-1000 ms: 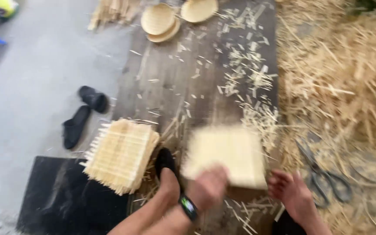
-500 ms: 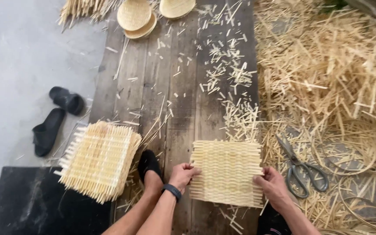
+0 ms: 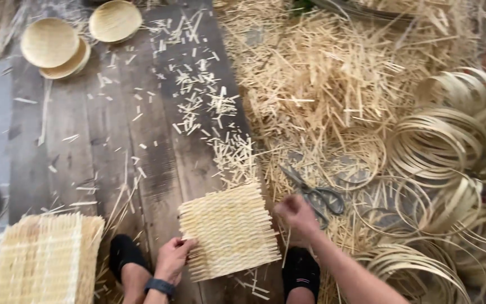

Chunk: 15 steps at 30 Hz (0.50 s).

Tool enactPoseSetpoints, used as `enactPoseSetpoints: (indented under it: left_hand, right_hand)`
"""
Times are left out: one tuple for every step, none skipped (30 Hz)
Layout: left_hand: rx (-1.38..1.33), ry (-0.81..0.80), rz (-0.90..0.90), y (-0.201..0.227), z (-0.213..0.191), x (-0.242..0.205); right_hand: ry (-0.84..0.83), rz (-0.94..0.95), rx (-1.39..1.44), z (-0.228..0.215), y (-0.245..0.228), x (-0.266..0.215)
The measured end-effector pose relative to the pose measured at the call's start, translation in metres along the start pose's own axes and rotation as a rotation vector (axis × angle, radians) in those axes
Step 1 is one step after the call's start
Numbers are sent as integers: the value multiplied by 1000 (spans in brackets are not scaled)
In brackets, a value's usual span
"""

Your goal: Weaving and trimming circular bamboo frames and mats.

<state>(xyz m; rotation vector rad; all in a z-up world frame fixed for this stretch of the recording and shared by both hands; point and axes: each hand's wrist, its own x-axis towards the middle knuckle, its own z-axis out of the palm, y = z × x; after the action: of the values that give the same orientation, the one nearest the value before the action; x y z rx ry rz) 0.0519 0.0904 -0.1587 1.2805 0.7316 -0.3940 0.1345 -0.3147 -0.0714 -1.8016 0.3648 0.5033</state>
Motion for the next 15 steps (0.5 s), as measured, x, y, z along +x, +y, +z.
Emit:
enactPoseSetpoints:
  left_hand:
    - [28, 32, -53, 6, 2, -5]
    - [54, 67, -105, 13, 4, -11]
    - [57, 62, -106, 17, 6, -16]
    - [81, 109, -122, 23, 7, -21]
    - [105, 157, -138, 28, 8, -26]
    - [103, 156, -130, 15, -6, -13]
    - [168, 243, -21, 3, -21, -1]
    - [221, 330, 94, -8, -30, 14]
    - [206, 331, 107, -11, -33, 16]
    - [278, 447, 290, -15, -32, 25]
    - [346, 569, 471, -18, -32, 33]
    - [324, 576, 488, 1, -13, 21]
    - [337, 605, 585, 19, 5, 8]
    - [359, 633, 679, 36, 18, -8]
    - [347, 638, 693, 36, 50, -10]
  right_hand:
    - [176, -8, -206, -22, 0, 8]
    - [348, -12, -416, -43, -2, 18]
    - [354, -9, -414, -67, -3, 18]
    - [372, 41, -691, -90, -4, 20]
    - [386, 94, -968, -113, -6, 21]
    - [392, 87, -967, -127, 5, 23]
    - [369, 91, -1129, -141, 14, 23]
    - [348, 88, -1299, -160, 18, 29]
    - [360, 73, -1305, -157, 6, 18]
    - [350, 32, -1435, -158, -10, 13]
    - [340, -7, -1565, -157, -25, 7]
    - [360, -29, -1573, -162, -14, 15]
    - [390, -90, -1459, -167, -3, 24]
    - [411, -143, -1338, -169, 12, 31]
    - [424, -160, -1339, -154, -17, 13]
